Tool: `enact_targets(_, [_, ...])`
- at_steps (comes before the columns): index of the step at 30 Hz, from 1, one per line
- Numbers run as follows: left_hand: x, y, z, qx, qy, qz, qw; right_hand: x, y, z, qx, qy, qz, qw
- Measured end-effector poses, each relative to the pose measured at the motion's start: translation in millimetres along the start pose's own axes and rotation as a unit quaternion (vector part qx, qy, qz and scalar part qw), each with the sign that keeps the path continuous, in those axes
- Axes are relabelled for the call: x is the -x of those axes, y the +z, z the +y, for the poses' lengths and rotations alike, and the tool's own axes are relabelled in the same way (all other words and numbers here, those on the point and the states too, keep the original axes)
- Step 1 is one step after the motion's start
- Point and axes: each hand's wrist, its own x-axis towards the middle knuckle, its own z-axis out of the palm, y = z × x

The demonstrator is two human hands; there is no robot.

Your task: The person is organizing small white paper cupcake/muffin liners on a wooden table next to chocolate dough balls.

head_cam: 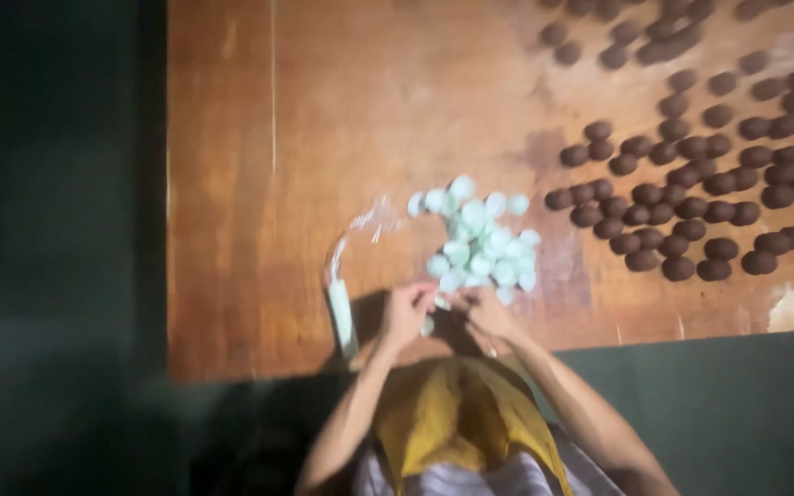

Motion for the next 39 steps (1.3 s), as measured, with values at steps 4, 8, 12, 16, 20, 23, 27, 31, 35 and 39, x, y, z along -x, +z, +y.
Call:
enact_targets(4, [-2, 3, 23, -0.033, -0.014, -0.003, 0.999, -23, 1, 25, 0.022, -0.089, 0.042, 0.995])
enact_targets(8, [5, 9, 42, -0.084, 0.101, 0.045, 0.990, -26, 5, 23, 0.041, -0.077, 0.070, 0.994])
enact_targets(12, [15, 9, 55, -0.106, 0.073, 0.037, 0.991, -9, 12, 16, 0.119, -0.090, 0.088, 0.985])
enact_targets(16, [23, 7, 60, -0.112, 0.105, 0.056, 0.987, 0, 11, 7, 0.119, -0.089, 0.052, 0.988])
enact_targets(20, [26, 10, 61, -0.117, 0.117, 0.076, 0.983, 2, 16, 2, 0.039, -0.035, 0.056, 0.997])
enact_targets(23, [26, 17, 55, -0.129, 0.128, 0.107, 0.978, -15, 25, 36, -0.070, -0.001, 0.046, 0.996])
enact_targets(27, [17, 15, 64, -0.161, 0.106, 0.120, 0.974, -6, 31, 23, -0.045, -0.146, 0.075, 0.985])
enact_targets(31, [6, 4, 62, -0.160, 0.006, 0.068, 0.985, 12, 19, -4, 0.087, -0.183, 0.102, 0.974])
enact_targets(35, [4, 5, 63, -0.157, -0.017, 0.053, 0.986, 6, 14, -5, 0.101, -0.135, 0.054, 0.984])
enact_targets(39, [11, 13, 64, -0.171, 0.106, 0.085, 0.976, 19, 19, -35, 0.032, -0.111, 0.066, 0.991])
